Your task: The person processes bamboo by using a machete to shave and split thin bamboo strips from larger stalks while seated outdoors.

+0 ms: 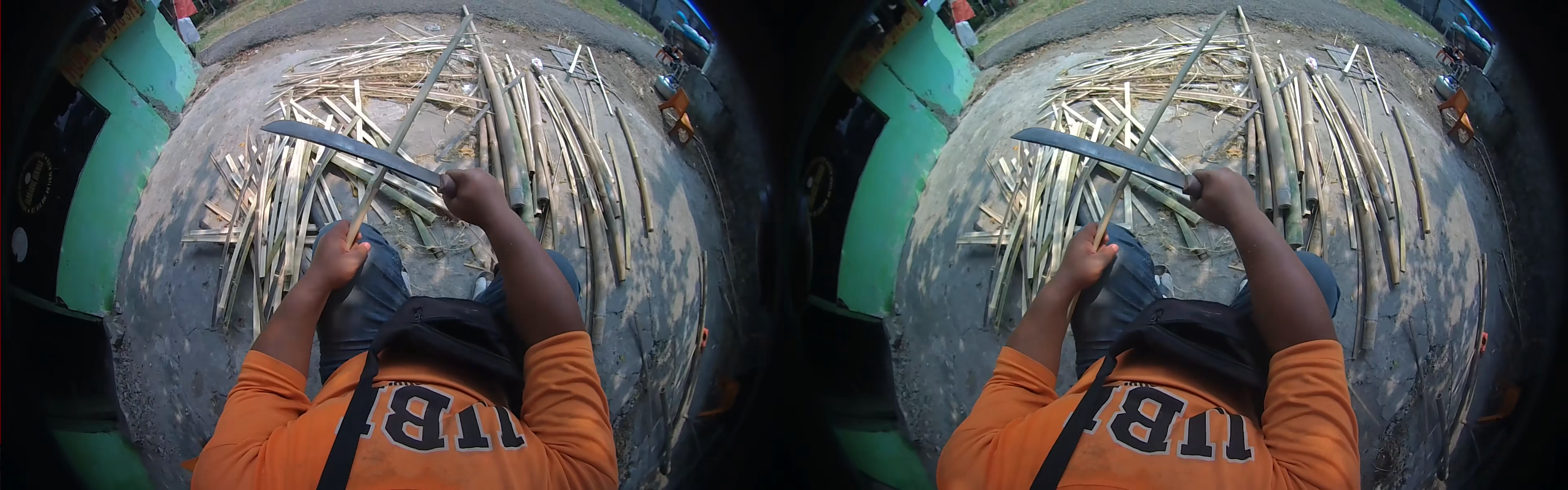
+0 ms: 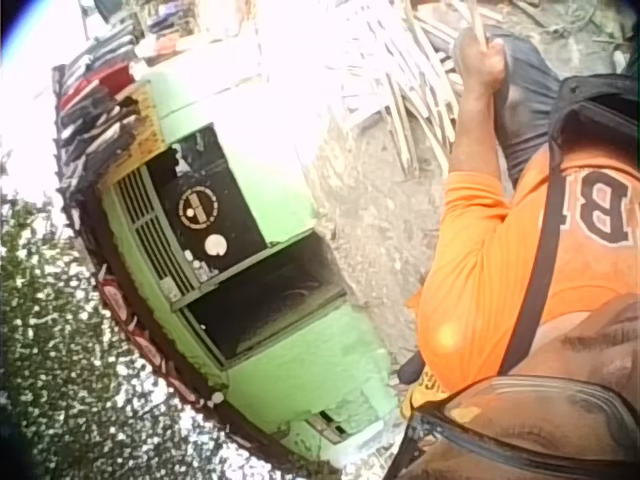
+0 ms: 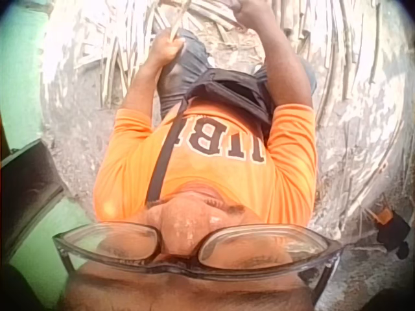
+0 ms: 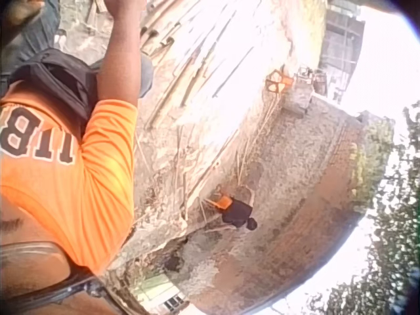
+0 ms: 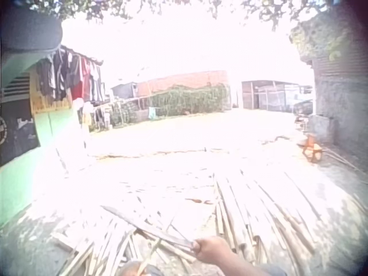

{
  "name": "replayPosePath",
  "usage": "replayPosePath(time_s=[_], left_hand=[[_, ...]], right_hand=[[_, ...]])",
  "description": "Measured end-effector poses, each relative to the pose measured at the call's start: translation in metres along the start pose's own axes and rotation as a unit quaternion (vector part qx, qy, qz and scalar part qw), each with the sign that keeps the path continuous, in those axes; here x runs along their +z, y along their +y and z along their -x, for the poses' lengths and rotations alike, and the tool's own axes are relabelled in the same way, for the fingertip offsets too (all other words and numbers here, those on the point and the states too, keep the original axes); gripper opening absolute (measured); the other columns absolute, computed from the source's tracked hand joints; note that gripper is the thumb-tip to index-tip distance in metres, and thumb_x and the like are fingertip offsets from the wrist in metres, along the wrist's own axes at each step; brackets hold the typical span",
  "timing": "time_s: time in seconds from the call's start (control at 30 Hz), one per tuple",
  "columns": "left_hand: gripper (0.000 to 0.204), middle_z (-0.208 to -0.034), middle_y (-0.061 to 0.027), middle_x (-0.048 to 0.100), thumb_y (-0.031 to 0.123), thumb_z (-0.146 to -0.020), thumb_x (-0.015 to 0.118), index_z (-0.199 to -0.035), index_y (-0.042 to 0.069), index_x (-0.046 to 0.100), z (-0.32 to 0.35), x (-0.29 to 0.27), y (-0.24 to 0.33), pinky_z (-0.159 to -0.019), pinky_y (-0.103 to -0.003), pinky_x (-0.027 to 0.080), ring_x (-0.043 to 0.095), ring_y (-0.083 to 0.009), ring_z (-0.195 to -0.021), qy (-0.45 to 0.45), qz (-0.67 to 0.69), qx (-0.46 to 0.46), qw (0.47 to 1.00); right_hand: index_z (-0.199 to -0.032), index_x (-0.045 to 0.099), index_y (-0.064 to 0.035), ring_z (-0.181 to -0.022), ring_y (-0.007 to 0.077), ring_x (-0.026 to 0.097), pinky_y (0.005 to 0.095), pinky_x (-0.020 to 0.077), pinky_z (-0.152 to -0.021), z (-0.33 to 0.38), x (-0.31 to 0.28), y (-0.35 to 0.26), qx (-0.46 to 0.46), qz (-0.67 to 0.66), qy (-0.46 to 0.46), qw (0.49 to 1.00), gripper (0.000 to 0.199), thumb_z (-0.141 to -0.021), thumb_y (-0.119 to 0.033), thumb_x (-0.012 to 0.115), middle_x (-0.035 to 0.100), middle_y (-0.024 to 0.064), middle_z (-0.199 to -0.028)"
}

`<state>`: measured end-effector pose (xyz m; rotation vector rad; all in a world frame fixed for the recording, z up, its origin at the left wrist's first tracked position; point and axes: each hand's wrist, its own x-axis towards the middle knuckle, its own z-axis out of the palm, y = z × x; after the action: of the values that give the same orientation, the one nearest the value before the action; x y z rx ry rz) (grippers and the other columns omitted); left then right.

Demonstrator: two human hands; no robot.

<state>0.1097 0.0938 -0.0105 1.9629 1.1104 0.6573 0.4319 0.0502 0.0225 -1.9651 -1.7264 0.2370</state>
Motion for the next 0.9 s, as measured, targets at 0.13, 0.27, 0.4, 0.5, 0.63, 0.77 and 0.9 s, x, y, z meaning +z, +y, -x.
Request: replayPosePath(time_s=[0.13, 0.27, 0.4, 0.5, 0.63, 0.77, 0.9], left_hand=[[0.023, -0.085, -0.0035, 0.060, 0.015, -0.089, 0.078, -0.099, 0.004, 0.059, 0.004, 0.000, -0.003, -0.070, -0.032, 0.048, 0.057, -0.0136, -0.077, -0.016, 0.025, -0.026, 0.999], [0.026, -0.082, -0.0079, 0.061, 0.016, -0.088, 0.078, -0.100, 0.001, 0.061, 0.004, 0.006, 0.000, -0.071, -0.037, 0.049, 0.059, -0.0198, -0.075, 0.022, -0.032, 0.035, 0.999], [0.026, -0.081, -0.0149, 0.062, 0.017, -0.087, 0.076, -0.100, -0.001, 0.061, 0.005, 0.007, 0.008, -0.071, -0.040, 0.049, 0.061, -0.0275, -0.074, 0.006, -0.073, 0.033, 0.997], [0.027, -0.082, -0.0171, 0.062, 0.018, -0.088, 0.075, -0.099, -0.002, 0.061, 0.002, 0.006, 0.011, -0.071, -0.041, 0.050, 0.061, -0.0305, -0.074, 0.006, -0.081, 0.019, 0.996], [0.028, -0.082, -0.0172, 0.064, 0.019, -0.088, 0.075, -0.102, -0.002, 0.062, 0.007, 0.007, 0.008, -0.071, -0.042, 0.051, 0.063, -0.0304, -0.075, 0.005, -0.078, 0.017, 0.997], [0.029, -0.086, -0.0192, 0.067, 0.019, -0.088, 0.075, -0.105, -0.001, 0.063, 0.008, 0.010, 0.008, -0.074, -0.043, 0.052, 0.067, -0.0336, -0.079, 0.043, -0.101, 0.042, 0.993], [0.034, -0.096, -0.0290, 0.071, 0.022, -0.089, 0.073, -0.110, -0.003, 0.064, 0.007, 0.011, 0.012, -0.082, -0.052, 0.054, 0.069, -0.0506, -0.095, 0.018, -0.081, 0.022, 0.996]], right_hand=[[-0.094, 0.077, -0.0151, -0.088, 0.0396, 0.072, 0.0519, 0.0570, -0.079, 0.008, -0.010, -0.023, -0.010, 0.020, -0.004, 1.000, 0.020, -0.092, -0.033, 0.068, 0.074, 0.0164, -0.090], [-0.090, 0.077, -0.0151, -0.087, 0.0388, 0.073, 0.0517, 0.0576, -0.078, 0.016, -0.011, -0.031, -0.070, 0.074, -0.066, 0.993, 0.018, -0.090, -0.031, 0.069, 0.074, 0.0162, -0.087], [-0.089, 0.077, -0.0151, -0.085, 0.0390, 0.073, 0.0514, 0.0579, -0.077, 0.014, -0.009, -0.024, -0.017, 0.076, -0.088, 0.993, 0.015, -0.087, -0.029, 0.070, 0.074, 0.0160, -0.086], [-0.089, 0.077, -0.0147, -0.085, 0.0399, 0.073, 0.0515, 0.0578, -0.078, 0.011, -0.005, -0.023, -0.038, 0.088, -0.081, 0.992, 0.016, -0.087, -0.028, 0.069, 0.074, 0.0168, -0.086], [-0.093, 0.078, -0.0145, -0.093, 0.0378, 0.074, 0.0500, 0.0591, -0.082, 0.014, -0.016, -0.028, -0.028, 0.091, -0.113, 0.989, 0.017, -0.085, -0.027, 0.070, 0.076, 0.0160, -0.092], [-0.094, 0.077, -0.0148, -0.091, 0.0386, 0.073, 0.0512, 0.0585, -0.081, 0.019, -0.015, -0.045, -0.058, 0.097, -0.119, 0.986, 0.017, -0.087, -0.028, 0.069, 0.075, 0.0167, -0.089], [-0.092, 0.076, -0.0150, -0.090, 0.0390, 0.073, 0.0514, 0.0576, -0.080, 0.015, -0.009, -0.039, -0.036, 0.098, -0.125, 0.987, 0.018, -0.088, -0.032, 0.070, 0.074, 0.0160, -0.086]])
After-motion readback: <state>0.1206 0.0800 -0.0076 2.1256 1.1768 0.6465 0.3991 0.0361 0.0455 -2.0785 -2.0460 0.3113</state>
